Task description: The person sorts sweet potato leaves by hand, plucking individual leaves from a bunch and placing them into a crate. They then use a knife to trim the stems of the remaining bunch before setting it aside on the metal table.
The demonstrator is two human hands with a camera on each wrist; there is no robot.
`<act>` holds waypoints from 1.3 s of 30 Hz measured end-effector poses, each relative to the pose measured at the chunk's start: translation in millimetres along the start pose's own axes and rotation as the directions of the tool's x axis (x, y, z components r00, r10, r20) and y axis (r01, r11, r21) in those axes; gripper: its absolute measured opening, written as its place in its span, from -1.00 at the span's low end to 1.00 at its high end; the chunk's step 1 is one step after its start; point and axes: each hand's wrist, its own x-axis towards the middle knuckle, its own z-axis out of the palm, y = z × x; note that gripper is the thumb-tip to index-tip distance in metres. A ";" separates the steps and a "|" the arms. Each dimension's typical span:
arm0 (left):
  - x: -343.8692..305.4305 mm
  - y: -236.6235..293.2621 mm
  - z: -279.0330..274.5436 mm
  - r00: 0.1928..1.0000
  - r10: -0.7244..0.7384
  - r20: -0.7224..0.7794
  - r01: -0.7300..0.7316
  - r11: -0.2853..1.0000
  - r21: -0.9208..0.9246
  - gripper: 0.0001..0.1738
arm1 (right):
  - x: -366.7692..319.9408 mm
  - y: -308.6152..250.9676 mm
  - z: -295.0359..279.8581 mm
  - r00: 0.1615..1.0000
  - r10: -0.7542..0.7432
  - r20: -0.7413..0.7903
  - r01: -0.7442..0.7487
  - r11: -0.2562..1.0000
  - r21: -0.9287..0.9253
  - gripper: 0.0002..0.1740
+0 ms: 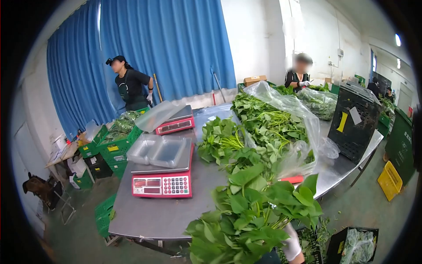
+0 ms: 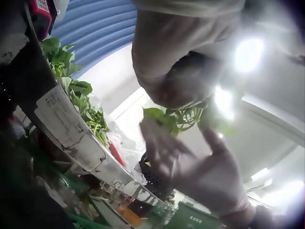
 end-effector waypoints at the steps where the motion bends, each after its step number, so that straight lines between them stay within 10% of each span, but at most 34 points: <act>1: -1.2 0.2 -0.3 1.000 0.009 -0.009 -0.008 0.999 0.037 -0.79 | -2.8 2.1 -4.1 1.000 -0.004 -0.010 0.004 1.000 0.001 -0.27; 5: -4.0 1.6 -3.3 0.996 0.082 -0.039 -0.070 0.969 0.238 -0.77 | -9.2 14.8 -13.8 0.939 -0.035 0.342 0.015 0.998 0.060 -0.29; 19: 36.6 35.1 5.1 0.752 0.659 -0.030 -0.309 0.392 0.866 -0.52 | 12.2 27.5 43.4 0.993 -0.121 -0.014 0.122 0.988 0.098 -0.38; 27: 42.9 32.8 63.5 0.819 0.565 0.099 -0.183 0.094 0.979 -0.70 | 28.9 37.1 57.6 0.994 0.038 -0.105 0.023 0.849 0.528 -0.47; 29: 38.0 34.4 65.8 0.831 0.538 0.140 -0.240 0.121 0.963 -0.69 | 27.7 35.3 42.6 0.983 0.179 -0.036 -0.101 0.698 0.709 -0.58; 32: 29.1 41.9 68.3 0.868 0.456 0.199 -0.298 0.155 0.942 -0.55 | 28.9 35.3 20.7 0.989 0.149 -0.024 -0.104 0.787 0.608 -0.69; 39: 21.0 47.3 49.3 0.900 0.302 0.314 -0.436 0.659 0.613 0.06 | 31.8 10.2 1.2 0.949 0.315 0.026 -0.281 0.804 0.524 -0.76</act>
